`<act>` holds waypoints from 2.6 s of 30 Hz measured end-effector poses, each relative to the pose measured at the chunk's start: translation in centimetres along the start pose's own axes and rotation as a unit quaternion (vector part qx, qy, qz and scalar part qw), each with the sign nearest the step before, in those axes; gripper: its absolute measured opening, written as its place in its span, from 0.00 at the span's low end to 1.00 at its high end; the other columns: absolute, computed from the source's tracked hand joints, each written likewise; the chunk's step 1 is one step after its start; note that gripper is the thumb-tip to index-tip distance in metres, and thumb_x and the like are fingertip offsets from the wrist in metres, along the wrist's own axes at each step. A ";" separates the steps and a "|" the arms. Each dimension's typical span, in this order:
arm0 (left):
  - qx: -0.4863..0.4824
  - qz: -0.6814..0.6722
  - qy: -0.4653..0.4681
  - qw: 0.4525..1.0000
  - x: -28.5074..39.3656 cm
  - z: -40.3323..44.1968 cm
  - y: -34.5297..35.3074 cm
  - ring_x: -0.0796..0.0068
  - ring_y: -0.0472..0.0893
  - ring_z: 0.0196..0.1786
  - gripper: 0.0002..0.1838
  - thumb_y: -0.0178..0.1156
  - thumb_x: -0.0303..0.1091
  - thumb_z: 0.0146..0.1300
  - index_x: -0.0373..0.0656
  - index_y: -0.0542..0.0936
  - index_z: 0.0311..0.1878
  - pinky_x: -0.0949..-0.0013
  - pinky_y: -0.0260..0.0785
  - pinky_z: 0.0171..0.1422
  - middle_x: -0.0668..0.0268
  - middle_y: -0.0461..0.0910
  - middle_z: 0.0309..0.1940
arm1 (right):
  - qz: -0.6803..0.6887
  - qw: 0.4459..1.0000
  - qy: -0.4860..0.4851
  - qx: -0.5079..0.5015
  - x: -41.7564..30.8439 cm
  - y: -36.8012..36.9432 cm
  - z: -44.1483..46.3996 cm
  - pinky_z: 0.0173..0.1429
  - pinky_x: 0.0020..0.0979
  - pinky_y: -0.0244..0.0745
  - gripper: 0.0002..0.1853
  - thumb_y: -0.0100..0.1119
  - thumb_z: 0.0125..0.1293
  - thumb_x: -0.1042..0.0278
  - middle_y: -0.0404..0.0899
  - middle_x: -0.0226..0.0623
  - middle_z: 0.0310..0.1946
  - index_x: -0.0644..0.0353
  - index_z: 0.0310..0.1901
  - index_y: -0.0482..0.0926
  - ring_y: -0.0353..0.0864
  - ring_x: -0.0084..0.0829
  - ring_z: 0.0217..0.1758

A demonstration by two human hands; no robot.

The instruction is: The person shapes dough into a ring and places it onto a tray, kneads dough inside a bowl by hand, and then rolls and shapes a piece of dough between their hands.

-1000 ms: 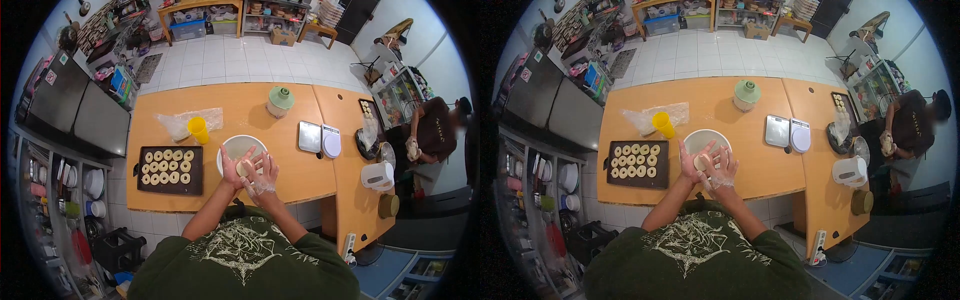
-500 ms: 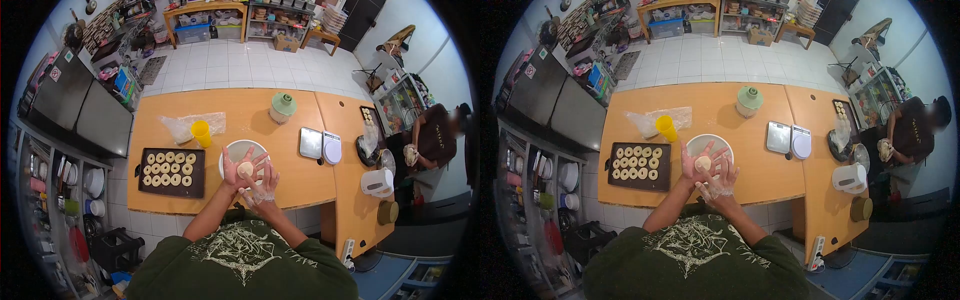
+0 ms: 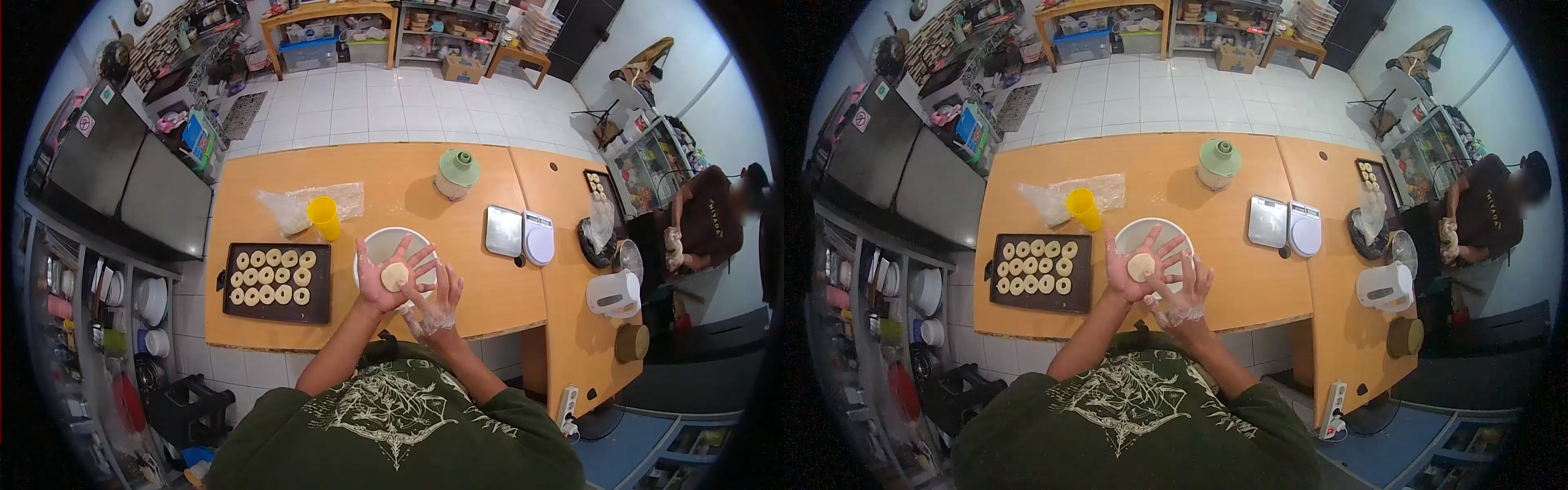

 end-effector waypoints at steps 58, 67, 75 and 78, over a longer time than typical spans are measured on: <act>0.028 0.063 -0.085 0.994 -0.4 -1.1 -3.8 0.37 0.58 0.74 0.59 0.34 0.88 0.53 0.54 0.46 0.79 0.35 0.45 0.76 0.37 0.53 0.74 | 0.342 0.919 0.179 -0.085 3.0 0.4 4.0 0.44 0.32 0.82 0.11 0.65 0.65 0.70 0.85 0.44 0.37 0.65 0.46 0.82 0.86 0.34 0.37; 0.005 0.011 0.023 1.000 0.4 -0.2 -1.1 0.36 0.46 0.78 0.59 0.34 0.86 0.54 0.55 0.42 0.80 0.33 0.46 0.77 0.40 0.44 0.77 | 0.115 0.990 -0.080 -0.001 -1.2 0.8 2.6 0.59 0.42 0.76 0.15 0.69 0.56 0.71 0.79 0.37 0.54 0.55 0.47 0.83 0.76 0.45 0.58; -0.008 0.016 0.013 1.000 0.2 -0.1 -0.2 0.35 0.47 0.78 0.60 0.34 0.87 0.54 0.55 0.42 0.80 0.33 0.48 0.76 0.40 0.43 0.77 | 0.069 0.995 -0.077 0.004 -1.7 0.3 1.9 0.66 0.50 0.68 0.18 0.69 0.56 0.66 0.74 0.41 0.60 0.54 0.50 0.82 0.68 0.52 0.65; -0.003 0.015 0.000 1.000 -0.1 -0.2 -0.1 0.36 0.48 0.78 0.60 0.34 0.87 0.53 0.54 0.42 0.80 0.34 0.49 0.76 0.40 0.44 0.77 | 0.074 0.996 -0.031 0.027 -1.5 0.0 2.2 0.68 0.52 0.65 0.19 0.70 0.55 0.65 0.71 0.46 0.61 0.55 0.50 0.82 0.66 0.52 0.66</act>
Point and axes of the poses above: each hand's wrist, its own z-axis towards the middle knuckle, its own y-axis out of the palm, x = y × z, the point moved 6 cm from there along z, towards the middle knuckle
